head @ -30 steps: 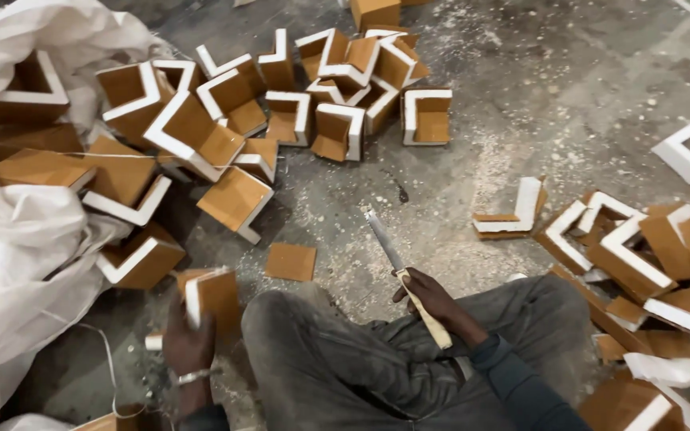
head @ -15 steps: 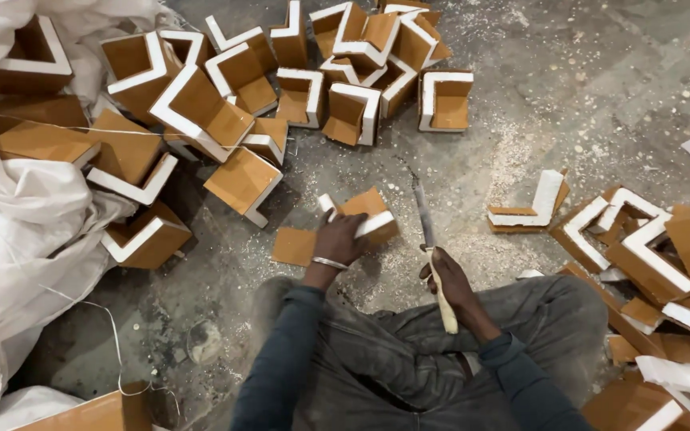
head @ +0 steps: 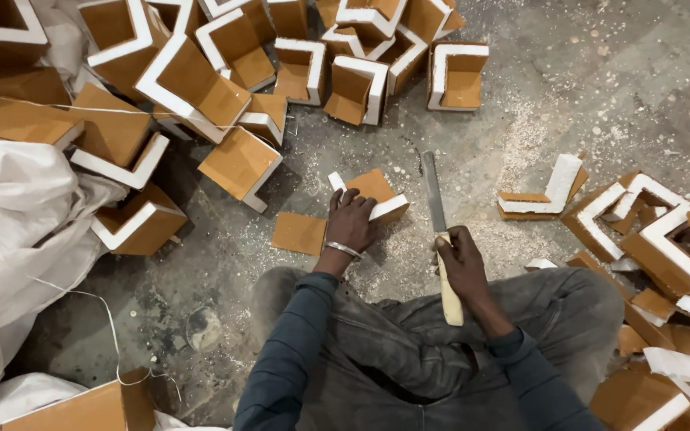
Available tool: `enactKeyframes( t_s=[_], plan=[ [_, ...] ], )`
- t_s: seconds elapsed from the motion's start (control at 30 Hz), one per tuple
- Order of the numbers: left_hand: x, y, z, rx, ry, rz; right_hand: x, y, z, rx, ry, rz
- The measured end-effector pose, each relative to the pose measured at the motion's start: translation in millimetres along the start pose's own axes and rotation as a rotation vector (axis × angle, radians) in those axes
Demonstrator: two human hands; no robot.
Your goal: The person cuts and shapes brown and white L-shaped foam or cardboard pieces using a hand saw while sitting on the floor.
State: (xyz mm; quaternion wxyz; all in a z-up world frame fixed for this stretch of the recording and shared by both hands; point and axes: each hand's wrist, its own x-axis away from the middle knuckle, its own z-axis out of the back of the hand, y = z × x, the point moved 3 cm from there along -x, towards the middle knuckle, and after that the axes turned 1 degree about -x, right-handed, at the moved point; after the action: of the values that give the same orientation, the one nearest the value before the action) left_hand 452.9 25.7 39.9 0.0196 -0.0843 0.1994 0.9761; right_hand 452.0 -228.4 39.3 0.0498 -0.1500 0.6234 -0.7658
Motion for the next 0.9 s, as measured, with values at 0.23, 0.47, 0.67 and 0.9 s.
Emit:
enactKeyframes(
  t_s=[0.23,0.47,0.67,0.9],
  plan=[
    [-8.1,-4.6,-13.7,0.068,0.144,-0.030,-8.8,-42.9,-33.8,0.423,-0.109,-0.025],
    [-9.1,-3.2,-10.3,0.046,0.100,-0.005,-11.5,3.0,-45.0,0.538,-0.140,0.105],
    [-9.5,-1.2,-6.9,0.060,0.117,0.006,-10.7,-4.3,-42.5,0.345,-0.106,-0.011],
    [-11.1,-5.1,-6.0,0.079,0.111,0.007,-11.6,-8.8,-41.7,0.286,-0.061,-0.065]
  ],
)
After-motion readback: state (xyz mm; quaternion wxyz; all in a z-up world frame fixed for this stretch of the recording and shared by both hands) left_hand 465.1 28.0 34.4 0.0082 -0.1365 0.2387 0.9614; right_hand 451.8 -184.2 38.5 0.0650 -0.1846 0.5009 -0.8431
